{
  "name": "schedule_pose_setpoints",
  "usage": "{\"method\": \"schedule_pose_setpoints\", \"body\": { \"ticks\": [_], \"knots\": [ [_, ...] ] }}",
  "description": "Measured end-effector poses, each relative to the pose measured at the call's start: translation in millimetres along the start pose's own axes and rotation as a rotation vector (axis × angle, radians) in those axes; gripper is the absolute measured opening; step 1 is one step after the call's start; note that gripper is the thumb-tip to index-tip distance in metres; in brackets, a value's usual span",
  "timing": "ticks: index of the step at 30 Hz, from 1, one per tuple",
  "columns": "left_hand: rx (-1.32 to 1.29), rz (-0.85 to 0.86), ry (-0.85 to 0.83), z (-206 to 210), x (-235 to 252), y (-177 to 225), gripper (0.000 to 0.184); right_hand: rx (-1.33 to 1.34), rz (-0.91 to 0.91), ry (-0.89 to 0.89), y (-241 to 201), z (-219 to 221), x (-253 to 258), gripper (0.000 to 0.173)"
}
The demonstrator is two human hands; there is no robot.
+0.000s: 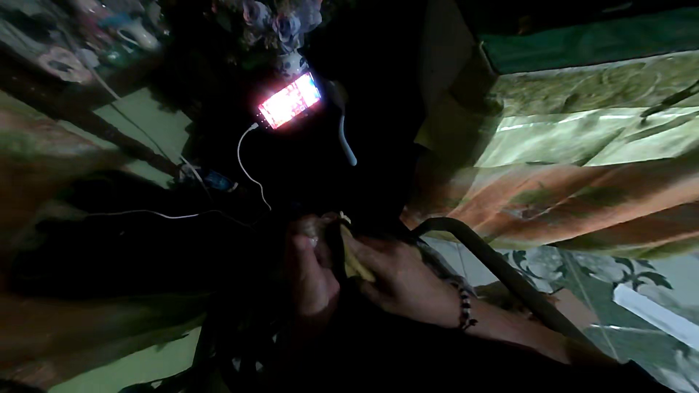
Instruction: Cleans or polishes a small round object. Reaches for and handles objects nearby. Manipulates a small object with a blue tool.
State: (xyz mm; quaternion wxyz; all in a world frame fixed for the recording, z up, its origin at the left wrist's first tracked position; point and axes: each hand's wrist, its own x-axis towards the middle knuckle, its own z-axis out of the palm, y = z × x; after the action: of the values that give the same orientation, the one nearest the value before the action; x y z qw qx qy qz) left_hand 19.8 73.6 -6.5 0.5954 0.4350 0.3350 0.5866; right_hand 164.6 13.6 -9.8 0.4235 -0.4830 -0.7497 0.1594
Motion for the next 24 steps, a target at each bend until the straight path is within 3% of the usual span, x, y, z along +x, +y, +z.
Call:
{"method": "schedule_pose_setpoints", "body": {
  "ticks": [6, 12, 19, 24],
  "knots": [
    [0.173, 0.095, 0.021, -1.7, -6.1, -5.4, 0.055, -0.074, 0.084, -0.009, -5.4, 5.5, 12.0, 0.071],
    [0.027, 0.088, 0.096, -4.3, 5.2, 13.1, 0.043, -0.142, -0.001, 0.054, 2.1, 25.3, -6.2, 0.058],
    [0.188, 0.055, 0.006, -6.5, -11.0, -0.5, 0.057, -0.058, 0.063, -0.025, -6.3, 0.5, 16.4, 0.073],
    [0.120, -0.020, 0.133, -1.7, -1.6, 23.4, 0.052, -0.088, -0.030, 0.017, -1.2, 22.9, -4.7, 0.061]
  ]
}}
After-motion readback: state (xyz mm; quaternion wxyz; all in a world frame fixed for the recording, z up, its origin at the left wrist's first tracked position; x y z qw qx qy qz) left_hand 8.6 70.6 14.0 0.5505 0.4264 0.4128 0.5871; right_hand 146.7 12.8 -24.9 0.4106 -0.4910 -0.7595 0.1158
